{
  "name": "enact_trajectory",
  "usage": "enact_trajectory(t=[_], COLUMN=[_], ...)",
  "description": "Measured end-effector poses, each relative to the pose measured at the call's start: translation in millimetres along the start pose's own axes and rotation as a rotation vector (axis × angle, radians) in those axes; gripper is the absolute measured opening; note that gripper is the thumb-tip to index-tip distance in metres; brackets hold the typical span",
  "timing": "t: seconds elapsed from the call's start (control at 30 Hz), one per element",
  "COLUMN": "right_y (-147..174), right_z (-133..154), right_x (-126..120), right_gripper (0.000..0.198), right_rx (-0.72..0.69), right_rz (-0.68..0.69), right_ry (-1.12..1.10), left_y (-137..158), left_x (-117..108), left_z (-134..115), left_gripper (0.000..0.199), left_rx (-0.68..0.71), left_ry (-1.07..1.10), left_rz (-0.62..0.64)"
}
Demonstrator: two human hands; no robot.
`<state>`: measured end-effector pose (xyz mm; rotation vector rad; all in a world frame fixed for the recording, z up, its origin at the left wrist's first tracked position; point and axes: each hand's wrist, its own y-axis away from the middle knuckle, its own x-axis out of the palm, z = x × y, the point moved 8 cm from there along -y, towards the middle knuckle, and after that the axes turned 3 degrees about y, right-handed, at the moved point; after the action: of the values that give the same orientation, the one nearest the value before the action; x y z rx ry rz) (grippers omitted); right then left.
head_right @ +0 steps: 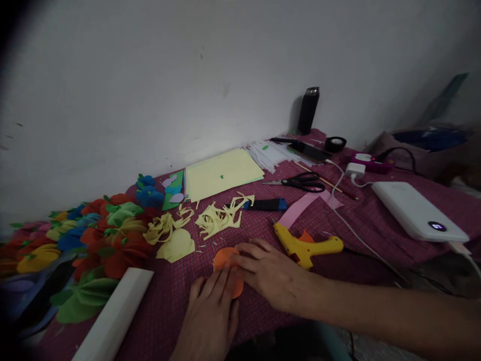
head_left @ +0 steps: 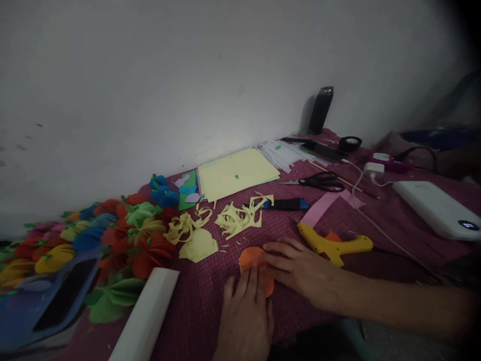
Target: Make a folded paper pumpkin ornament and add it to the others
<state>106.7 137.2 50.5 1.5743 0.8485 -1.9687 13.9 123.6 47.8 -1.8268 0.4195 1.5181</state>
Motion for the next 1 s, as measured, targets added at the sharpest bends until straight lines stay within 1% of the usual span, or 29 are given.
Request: enact_trajectory(t=[0.1, 0.17, 0.37, 0.47, 0.6, 0.7, 0.83, 1.0], right_y=[1, 2, 5, 4, -1, -7, -14, -21], right_z=[-4, -7, -14, -18, -23, -23, -23, -26], right_x=[4, 6, 10, 10, 9, 7, 5, 7], right_gripper=[0.048, 0.050, 0.050, 0.051, 0.047, 0.049, 0.048, 0.051], right_rx=[0.008, 0.013, 0.027, 0.037, 0.056, 0.056, 0.051, 0.032], right_rz=[0.012, 0.014, 0.013, 0.037, 0.066, 0.074, 0.065, 0.056], right_ry=[0.028, 0.051, 0.074, 0.049, 0.000, -0.028, -0.021, 0.059], left_y=[-2, -3, -2, -2, -2, -2, -1, 0], left_x=[-1, -1, -1, 3, 8, 10, 11, 11], left_z=[0, -1, -5, -7, -3, -2, -1, 0], left_gripper=[0.038, 0.038, 0.035, 0.039, 0.043, 0.042, 0.043, 0.044], left_rx=[-0.007, -0.001, 0.063, 0.116, 0.099, 0.087, 0.083, 0.094], left_ry=[-0.006, -0.016, -0.063, -0.091, -0.083, -0.064, -0.047, -0.031], left_rz=[0.021, 0.019, -0.033, -0.009, 0.056, 0.088, 0.079, 0.059])
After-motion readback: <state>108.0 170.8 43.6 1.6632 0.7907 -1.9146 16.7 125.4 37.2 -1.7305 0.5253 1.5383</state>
